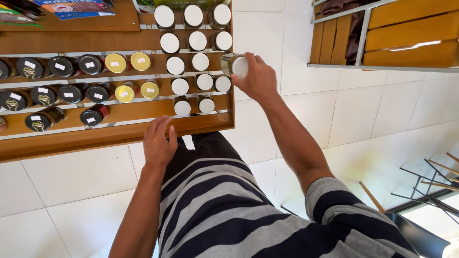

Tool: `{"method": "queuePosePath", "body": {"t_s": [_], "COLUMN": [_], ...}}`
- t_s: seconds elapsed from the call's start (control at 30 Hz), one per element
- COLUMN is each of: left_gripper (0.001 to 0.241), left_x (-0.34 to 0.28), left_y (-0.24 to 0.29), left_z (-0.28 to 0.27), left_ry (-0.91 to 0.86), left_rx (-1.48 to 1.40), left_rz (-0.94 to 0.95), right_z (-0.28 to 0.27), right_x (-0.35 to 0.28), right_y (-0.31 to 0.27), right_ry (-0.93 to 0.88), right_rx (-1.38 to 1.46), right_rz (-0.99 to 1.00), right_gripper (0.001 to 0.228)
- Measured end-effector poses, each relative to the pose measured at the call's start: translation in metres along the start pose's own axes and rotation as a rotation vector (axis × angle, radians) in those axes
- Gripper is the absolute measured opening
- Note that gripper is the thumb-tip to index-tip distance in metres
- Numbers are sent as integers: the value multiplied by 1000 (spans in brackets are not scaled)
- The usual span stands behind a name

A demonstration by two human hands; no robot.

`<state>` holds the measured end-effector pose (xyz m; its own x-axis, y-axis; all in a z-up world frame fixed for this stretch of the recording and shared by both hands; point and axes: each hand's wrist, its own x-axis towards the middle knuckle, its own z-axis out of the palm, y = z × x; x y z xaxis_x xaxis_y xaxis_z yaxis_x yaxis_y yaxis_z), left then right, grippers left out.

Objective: Pick up jars from a display shelf and wipe them with a cloth to clean them.

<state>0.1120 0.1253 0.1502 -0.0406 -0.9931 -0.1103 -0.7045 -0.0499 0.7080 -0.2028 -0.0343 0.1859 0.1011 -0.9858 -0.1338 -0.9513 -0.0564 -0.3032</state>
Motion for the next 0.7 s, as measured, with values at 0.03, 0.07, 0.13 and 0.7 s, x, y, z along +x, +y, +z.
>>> {"method": "queuePosePath", "body": {"t_s": [0.03, 0.07, 0.13, 0.7], "left_gripper": [31, 30, 30, 91], "left_x": [7, 13, 27, 83], "left_y": [7, 13, 31, 128], "left_z": [-5, -11, -23, -105], "left_ry": [-2, 13, 27, -391], "left_rx": [-2, -74, -151, -781], "left_rz": [7, -2, 2, 453], "right_z": [-17, -33, -69, -233], "right_x": [-5, -11, -24, -65], "right_y": [-8, -17, -36, -196], "right_ry": [5, -14, -21, -292], "right_rx": [-2, 5, 7, 271], "right_rz": [5, 7, 14, -258], "right_gripper": [63, 63, 62, 56]}}
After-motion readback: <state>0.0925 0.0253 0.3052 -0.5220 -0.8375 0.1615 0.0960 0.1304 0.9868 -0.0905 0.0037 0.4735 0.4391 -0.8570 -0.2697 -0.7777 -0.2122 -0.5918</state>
